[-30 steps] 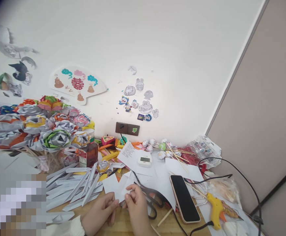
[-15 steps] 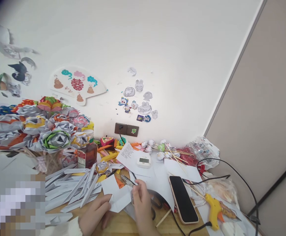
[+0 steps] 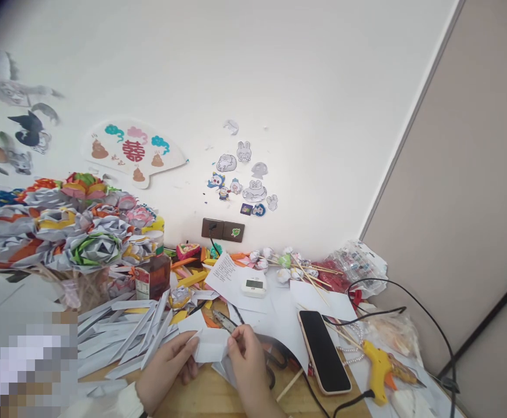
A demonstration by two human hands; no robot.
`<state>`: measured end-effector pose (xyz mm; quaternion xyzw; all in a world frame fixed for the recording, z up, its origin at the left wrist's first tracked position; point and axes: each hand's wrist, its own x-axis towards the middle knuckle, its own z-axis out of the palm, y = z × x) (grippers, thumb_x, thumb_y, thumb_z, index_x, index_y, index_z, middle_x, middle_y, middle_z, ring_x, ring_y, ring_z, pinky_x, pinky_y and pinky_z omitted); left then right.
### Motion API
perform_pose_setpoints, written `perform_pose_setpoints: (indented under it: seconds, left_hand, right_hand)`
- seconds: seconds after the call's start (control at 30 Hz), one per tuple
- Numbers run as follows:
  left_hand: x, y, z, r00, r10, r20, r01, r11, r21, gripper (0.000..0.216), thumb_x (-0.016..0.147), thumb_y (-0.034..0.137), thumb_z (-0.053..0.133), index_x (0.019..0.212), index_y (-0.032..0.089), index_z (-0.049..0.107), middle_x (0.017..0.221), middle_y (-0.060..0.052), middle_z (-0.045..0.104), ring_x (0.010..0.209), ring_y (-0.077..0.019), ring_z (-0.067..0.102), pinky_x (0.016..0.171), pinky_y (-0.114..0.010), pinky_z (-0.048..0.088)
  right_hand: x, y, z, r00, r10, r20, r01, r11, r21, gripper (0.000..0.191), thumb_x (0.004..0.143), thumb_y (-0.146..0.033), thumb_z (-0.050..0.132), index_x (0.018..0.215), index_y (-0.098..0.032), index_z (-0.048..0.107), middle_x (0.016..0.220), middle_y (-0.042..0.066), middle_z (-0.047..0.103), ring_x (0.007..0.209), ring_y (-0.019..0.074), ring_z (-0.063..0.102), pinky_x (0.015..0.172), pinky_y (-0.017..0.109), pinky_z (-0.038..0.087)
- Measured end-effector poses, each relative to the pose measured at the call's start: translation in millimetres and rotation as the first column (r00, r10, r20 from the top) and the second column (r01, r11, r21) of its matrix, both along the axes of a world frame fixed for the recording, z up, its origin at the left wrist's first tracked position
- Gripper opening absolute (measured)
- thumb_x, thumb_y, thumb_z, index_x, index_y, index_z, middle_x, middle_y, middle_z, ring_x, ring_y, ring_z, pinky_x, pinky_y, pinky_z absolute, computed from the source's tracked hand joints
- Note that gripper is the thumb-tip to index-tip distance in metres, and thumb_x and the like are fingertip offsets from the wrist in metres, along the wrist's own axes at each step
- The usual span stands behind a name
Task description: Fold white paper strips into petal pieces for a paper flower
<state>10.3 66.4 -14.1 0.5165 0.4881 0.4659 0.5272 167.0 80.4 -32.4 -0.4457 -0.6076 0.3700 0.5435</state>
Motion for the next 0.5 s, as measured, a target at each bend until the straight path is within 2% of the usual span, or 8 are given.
perform_pose_setpoints:
  seconds: [0.1, 0.23, 0.37, 0.5]
  left_hand:
    - [-2.2, 3.5, -5.1, 0.996, 0.002, 0.087, 0.001, 0.999, -0.043, 0.050, 0.061, 0.049, 0.052, 0.093, 0.011, 0.051, 0.036, 0.005, 0.052, 0.033, -0.0101, 0.045, 0.035, -0.020, 0.034]
    - [-7.0, 7.4, -10.8, 0.981, -0.015, 0.192, 0.030, 0.996, -0.079, 0.057, 0.061, 0.045, 0.057, 0.104, 0.009, 0.048, 0.036, 0.004, 0.056, 0.033, -0.0097, 0.047, 0.034, -0.019, 0.032]
    - [-10.7, 9.2, -11.0, 0.952, -0.038, 0.305, 0.084, 0.987, -0.138, 0.056, 0.059, 0.042, 0.061, 0.105, 0.010, 0.050, 0.035, 0.003, 0.056, 0.034, -0.0095, 0.048, 0.035, -0.017, 0.030]
    - [-10.9, 9.5, -9.3, 0.949, -0.035, 0.312, 0.087, 0.984, -0.156, 0.049, 0.057, 0.043, 0.062, 0.095, 0.012, 0.055, 0.039, 0.002, 0.058, 0.036, -0.0106, 0.051, 0.035, -0.018, 0.032]
  right_hand:
    - [-1.2, -0.4, -0.1, 0.990, 0.105, -0.092, -0.115, 0.986, -0.119, 0.021, 0.071, -0.037, 0.051, 0.077, -0.017, 0.050, 0.052, -0.005, 0.048, 0.044, 0.0098, 0.044, 0.040, 0.018, 0.033]
    - [-1.7, -1.2, 4.9, 0.974, 0.135, -0.182, -0.166, 0.972, -0.168, 0.031, 0.067, -0.041, 0.056, 0.082, -0.014, 0.052, 0.048, -0.004, 0.050, 0.039, 0.0085, 0.043, 0.039, 0.018, 0.033]
    - [-2.2, -2.6, 11.2, 0.949, 0.150, -0.278, -0.205, 0.962, -0.181, 0.031, 0.064, -0.041, 0.059, 0.079, -0.014, 0.053, 0.045, -0.004, 0.052, 0.037, 0.0083, 0.043, 0.039, 0.018, 0.034]
    - [-2.8, -5.7, 14.2, 0.935, 0.169, -0.312, -0.231, 0.957, -0.174, 0.028, 0.064, -0.038, 0.060, 0.079, -0.014, 0.053, 0.044, -0.005, 0.050, 0.036, 0.0076, 0.042, 0.038, 0.018, 0.033]
